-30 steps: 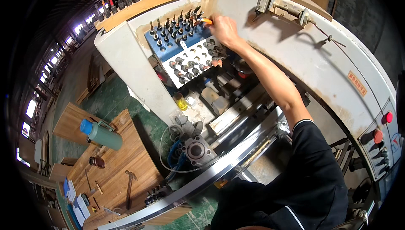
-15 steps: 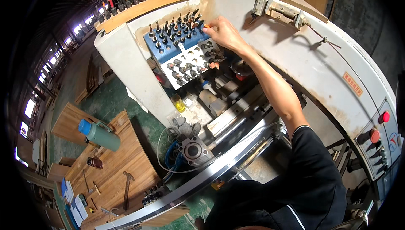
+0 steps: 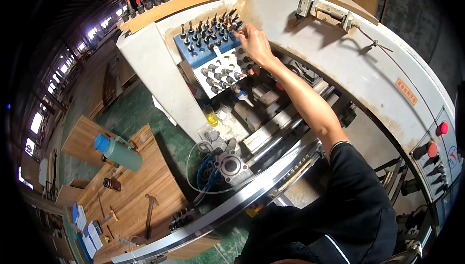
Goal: The person operates a woodworking machine to process wooden planks. They repeatedly pick up planks from a workbench, feed them into the machine, and retrieve them after processing. The person also adjusts the machine's settings and components during the task.
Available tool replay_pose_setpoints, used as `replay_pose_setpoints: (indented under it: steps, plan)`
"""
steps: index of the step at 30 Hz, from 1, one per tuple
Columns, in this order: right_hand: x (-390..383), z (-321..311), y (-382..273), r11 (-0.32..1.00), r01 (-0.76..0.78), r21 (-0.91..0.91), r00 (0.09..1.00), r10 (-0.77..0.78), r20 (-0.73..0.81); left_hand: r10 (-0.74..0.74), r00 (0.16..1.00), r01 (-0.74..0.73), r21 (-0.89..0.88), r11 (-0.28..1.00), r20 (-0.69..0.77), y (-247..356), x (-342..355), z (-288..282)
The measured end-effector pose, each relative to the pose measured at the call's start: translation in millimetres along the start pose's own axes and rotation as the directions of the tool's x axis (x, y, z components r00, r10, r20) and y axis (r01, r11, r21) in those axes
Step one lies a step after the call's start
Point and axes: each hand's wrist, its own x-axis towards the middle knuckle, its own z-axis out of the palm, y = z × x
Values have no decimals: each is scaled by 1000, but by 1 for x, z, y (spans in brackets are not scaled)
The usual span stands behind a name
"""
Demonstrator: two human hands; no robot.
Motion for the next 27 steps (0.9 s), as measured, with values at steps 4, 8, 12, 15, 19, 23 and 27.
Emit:
replay_pose_setpoints:
  steps: [4,8,12,15,19,23,27]
  plan:
    - [4,2,-2,994,54,-94,998,-52,23,-26,1000,26,5,1000,11,-18,-19,12]
    - [15,1,0,936,36,-350,994,1,107,-62,994,55,75,996,93,-38,-33,28]
    - [14,6,-2,940,77,-332,995,-50,88,68,990,-66,21,998,-126,-45,-31,29]
    - [-14,-11,-24,948,97,-304,995,-91,32,37,996,-39,-21,999,-82,-35,-37,17]
    - [-60,-28,-45,979,153,-133,978,-131,165,28,998,-31,-48,998,-62,-33,-48,2]
    - [-69,-34,-51,969,217,-113,934,-173,313,39,998,-42,-63,997,-50,-32,-51,-7]
    - [-61,-20,-37,967,240,-90,902,-187,389,73,997,-75,-66,995,-40,-31,-52,-15]
